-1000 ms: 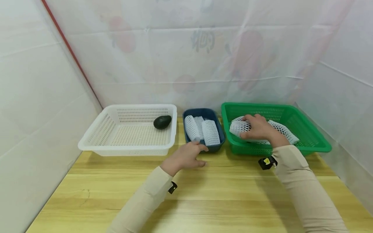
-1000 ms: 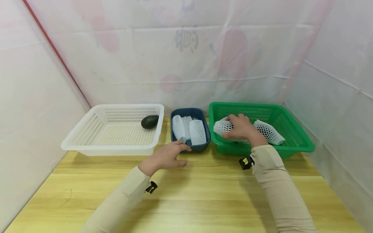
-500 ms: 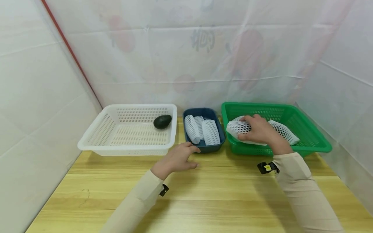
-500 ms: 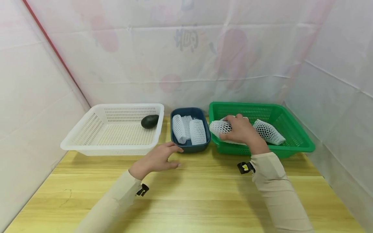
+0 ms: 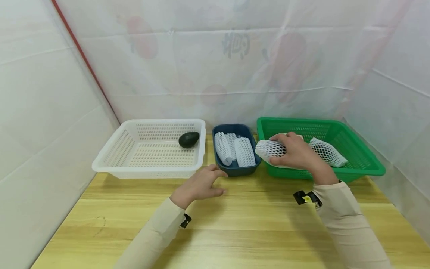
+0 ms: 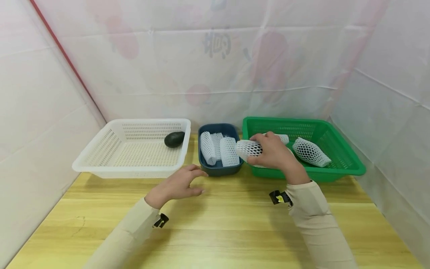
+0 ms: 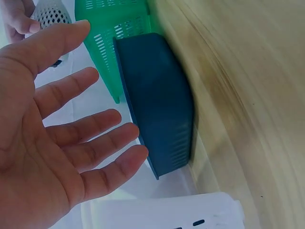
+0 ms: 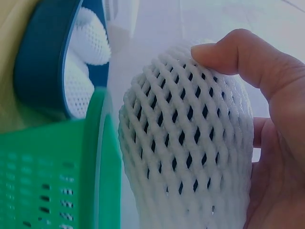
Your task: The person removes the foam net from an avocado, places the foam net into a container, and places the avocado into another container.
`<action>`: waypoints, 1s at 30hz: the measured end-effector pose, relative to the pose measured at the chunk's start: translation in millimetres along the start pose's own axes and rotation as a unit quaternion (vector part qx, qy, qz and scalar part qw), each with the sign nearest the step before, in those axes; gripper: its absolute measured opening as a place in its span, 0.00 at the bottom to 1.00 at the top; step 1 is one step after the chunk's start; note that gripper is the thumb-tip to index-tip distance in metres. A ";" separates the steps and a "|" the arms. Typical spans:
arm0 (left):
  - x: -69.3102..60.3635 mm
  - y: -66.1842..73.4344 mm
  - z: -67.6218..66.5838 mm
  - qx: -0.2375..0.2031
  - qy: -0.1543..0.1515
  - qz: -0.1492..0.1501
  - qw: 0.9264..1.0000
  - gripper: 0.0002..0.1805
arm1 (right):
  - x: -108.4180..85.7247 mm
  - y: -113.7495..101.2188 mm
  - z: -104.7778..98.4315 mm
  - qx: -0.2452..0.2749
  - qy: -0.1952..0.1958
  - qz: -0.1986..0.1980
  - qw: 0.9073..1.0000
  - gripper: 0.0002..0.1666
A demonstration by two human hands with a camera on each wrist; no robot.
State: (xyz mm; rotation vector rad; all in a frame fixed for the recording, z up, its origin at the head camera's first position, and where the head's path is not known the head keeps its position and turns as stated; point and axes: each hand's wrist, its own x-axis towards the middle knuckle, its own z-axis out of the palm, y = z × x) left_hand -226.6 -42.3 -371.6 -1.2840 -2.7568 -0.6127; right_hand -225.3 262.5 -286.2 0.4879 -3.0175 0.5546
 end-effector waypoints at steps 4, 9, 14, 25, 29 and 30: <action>-3.9 -2.2 -0.9 -0.010 -0.005 -0.004 1.000 0.23 | 0.6 -7.1 5.6 -0.003 0.012 -0.023 1.000 0.35; -10.2 -7.6 -0.4 -0.020 -0.011 -0.016 1.000 0.22 | 0.1 -16.8 13.2 -0.013 0.027 -0.044 0.999 0.36; -14.7 -10.5 -0.6 -0.034 -0.011 -0.025 0.999 0.23 | -0.3 -26.1 20.6 -0.018 0.025 -0.055 0.998 0.36; -24.4 -19.5 1.3 -0.031 -0.008 -0.030 0.999 0.22 | 1.3 -42.1 47.5 -0.024 0.026 -0.092 0.995 0.35; -28.9 -21.7 2.5 -0.037 -0.008 -0.030 0.999 0.22 | 2.5 -45.1 56.7 -0.018 0.019 -0.104 0.994 0.34; -30.0 -22.1 2.6 -0.039 -0.006 -0.031 0.999 0.22 | 2.8 -45.8 58.7 -0.017 0.017 -0.105 0.994 0.34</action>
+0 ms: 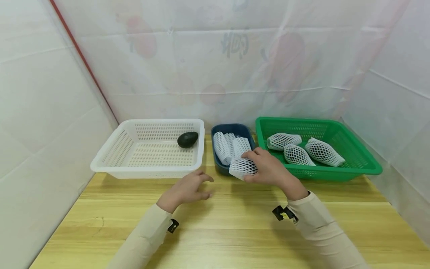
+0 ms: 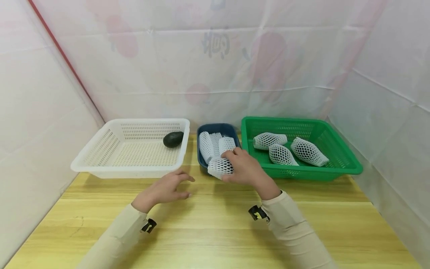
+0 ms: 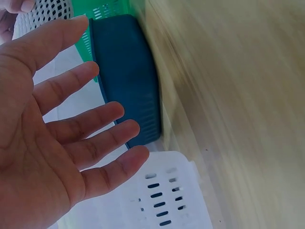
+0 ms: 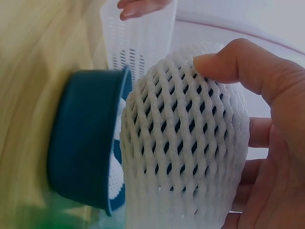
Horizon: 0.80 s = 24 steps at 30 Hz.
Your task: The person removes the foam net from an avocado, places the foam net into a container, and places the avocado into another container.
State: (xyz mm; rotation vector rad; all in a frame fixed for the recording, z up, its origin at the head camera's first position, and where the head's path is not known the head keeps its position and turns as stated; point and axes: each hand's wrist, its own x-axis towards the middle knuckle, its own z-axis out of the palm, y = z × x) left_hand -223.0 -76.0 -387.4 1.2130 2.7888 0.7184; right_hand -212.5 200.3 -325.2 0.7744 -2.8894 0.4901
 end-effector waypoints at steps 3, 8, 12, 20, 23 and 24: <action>-2.7 -2.1 -0.1 -0.002 0.003 0.000 1.000 0.22 | 1.9 -2.0 5.7 0.005 -0.007 -0.002 1.000 0.34; -8.0 -7.5 -0.7 0.000 0.000 -0.012 1.000 0.21 | 4.8 -3.9 16.5 0.018 -0.013 -0.004 1.000 0.33; -12.9 -10.9 -1.6 -0.001 -0.003 -0.029 1.000 0.22 | 5.7 -2.9 26.7 0.031 -0.019 0.000 0.999 0.32; -19.5 -14.4 -1.4 -0.006 -0.006 -0.032 0.999 0.21 | 8.1 -0.1 45.9 0.023 -0.036 0.018 0.999 0.32; -22.8 -16.3 -2.8 -0.008 -0.002 -0.038 0.999 0.21 | 9.6 -0.7 50.1 0.021 -0.039 0.016 0.999 0.32; -23.8 -17.2 -3.5 -0.010 -0.001 -0.037 0.999 0.21 | 10.2 -1.4 51.1 0.022 -0.040 0.015 0.999 0.31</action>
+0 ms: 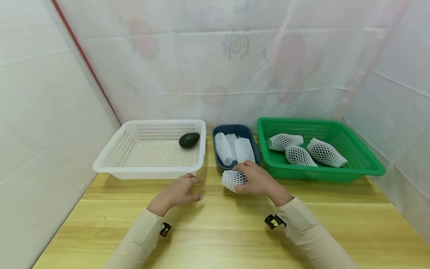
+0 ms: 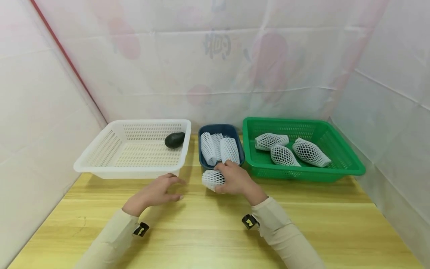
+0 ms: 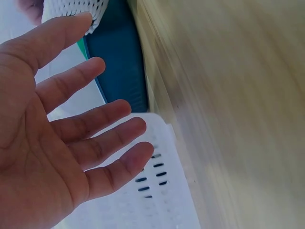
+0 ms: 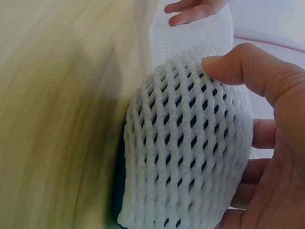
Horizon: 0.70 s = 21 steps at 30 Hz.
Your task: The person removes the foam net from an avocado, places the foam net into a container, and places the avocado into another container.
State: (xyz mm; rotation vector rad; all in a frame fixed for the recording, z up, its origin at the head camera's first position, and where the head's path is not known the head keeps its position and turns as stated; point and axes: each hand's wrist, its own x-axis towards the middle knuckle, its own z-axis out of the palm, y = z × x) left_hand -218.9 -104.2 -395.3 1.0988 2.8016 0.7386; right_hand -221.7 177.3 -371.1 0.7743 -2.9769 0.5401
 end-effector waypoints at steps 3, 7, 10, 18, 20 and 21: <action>-3.4 -4.6 -0.5 0.002 0.001 0.002 1.000 0.21 | 1.3 -1.3 4.1 0.004 -0.007 -0.004 1.000 0.31; -6.9 -12.0 -2.5 0.007 0.004 0.006 1.000 0.21 | 4.6 -1.7 13.3 -0.001 -0.013 -0.006 1.000 0.31; -10.5 -15.6 -5.5 0.003 0.003 0.000 1.000 0.21 | 6.8 -2.4 20.3 -0.011 -0.013 -0.006 1.000 0.30; -15.6 -16.8 -9.1 0.002 -0.003 -0.017 1.000 0.22 | 5.0 -6.0 16.0 -0.028 -0.023 0.003 0.999 0.33; -16.1 -15.3 -11.2 0.010 0.004 -0.013 1.000 0.22 | 2.6 -6.6 10.9 -0.030 -0.023 0.007 0.999 0.35; -16.6 -14.4 -12.5 0.012 0.008 -0.010 1.000 0.22 | 1.3 -6.6 8.5 -0.032 -0.023 0.010 0.999 0.36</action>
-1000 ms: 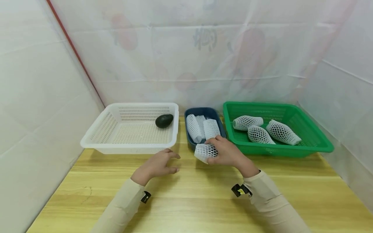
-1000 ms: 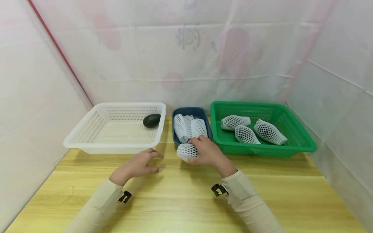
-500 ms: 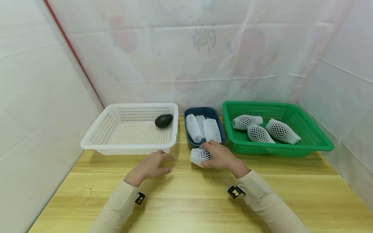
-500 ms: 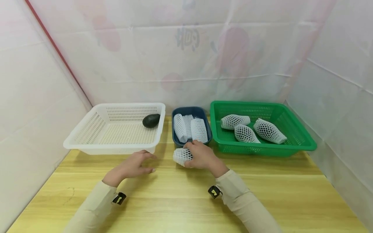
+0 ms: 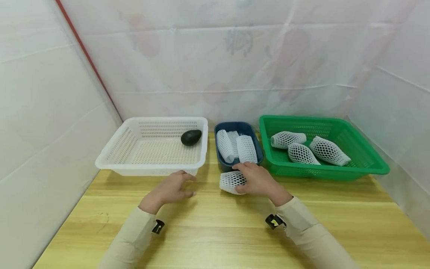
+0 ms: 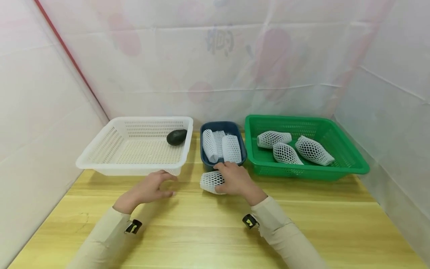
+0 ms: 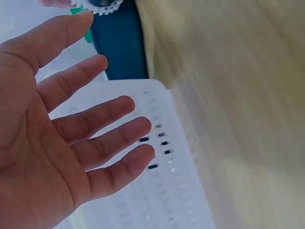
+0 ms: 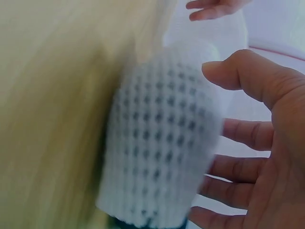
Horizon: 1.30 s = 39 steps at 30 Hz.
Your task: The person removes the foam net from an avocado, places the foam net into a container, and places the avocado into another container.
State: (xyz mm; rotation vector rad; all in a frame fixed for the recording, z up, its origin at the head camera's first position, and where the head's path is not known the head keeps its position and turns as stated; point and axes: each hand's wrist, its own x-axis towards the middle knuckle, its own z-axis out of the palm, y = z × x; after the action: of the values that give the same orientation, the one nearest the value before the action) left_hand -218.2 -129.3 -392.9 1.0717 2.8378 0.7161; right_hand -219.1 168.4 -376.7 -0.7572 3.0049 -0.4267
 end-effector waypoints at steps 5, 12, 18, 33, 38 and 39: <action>-1.8 2.3 -5.9 0.011 0.009 0.008 1.000 0.22 | -3.7 1.9 -6.3 -0.005 -0.002 -0.001 1.000 0.34; 0.7 4.1 0.3 0.005 -0.001 -0.002 1.000 0.23 | -7.9 4.8 -6.7 0.012 -0.007 0.006 1.000 0.34; 11.5 5.9 13.4 -0.002 0.011 0.032 0.999 0.21 | -18.8 16.0 -9.3 0.024 -0.008 0.012 1.000 0.33; 36.7 19.6 21.4 -0.019 0.008 0.038 0.999 0.20 | -29.4 39.4 -3.5 0.045 -0.002 -0.005 0.999 0.29; 44.1 19.9 26.6 -0.023 0.007 0.045 0.999 0.20 | -32.7 47.8 -2.5 0.042 -0.003 -0.006 0.999 0.29; 45.7 19.7 27.7 -0.026 0.006 0.044 0.999 0.20 | -33.5 49.6 -2.4 0.041 -0.003 -0.004 0.999 0.30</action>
State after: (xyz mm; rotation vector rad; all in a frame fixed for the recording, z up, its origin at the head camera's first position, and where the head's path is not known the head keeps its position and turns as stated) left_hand -235.8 -76.1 -403.0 1.1947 2.7802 0.7986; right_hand -212.7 226.7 -389.4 -0.7642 2.9581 -0.5434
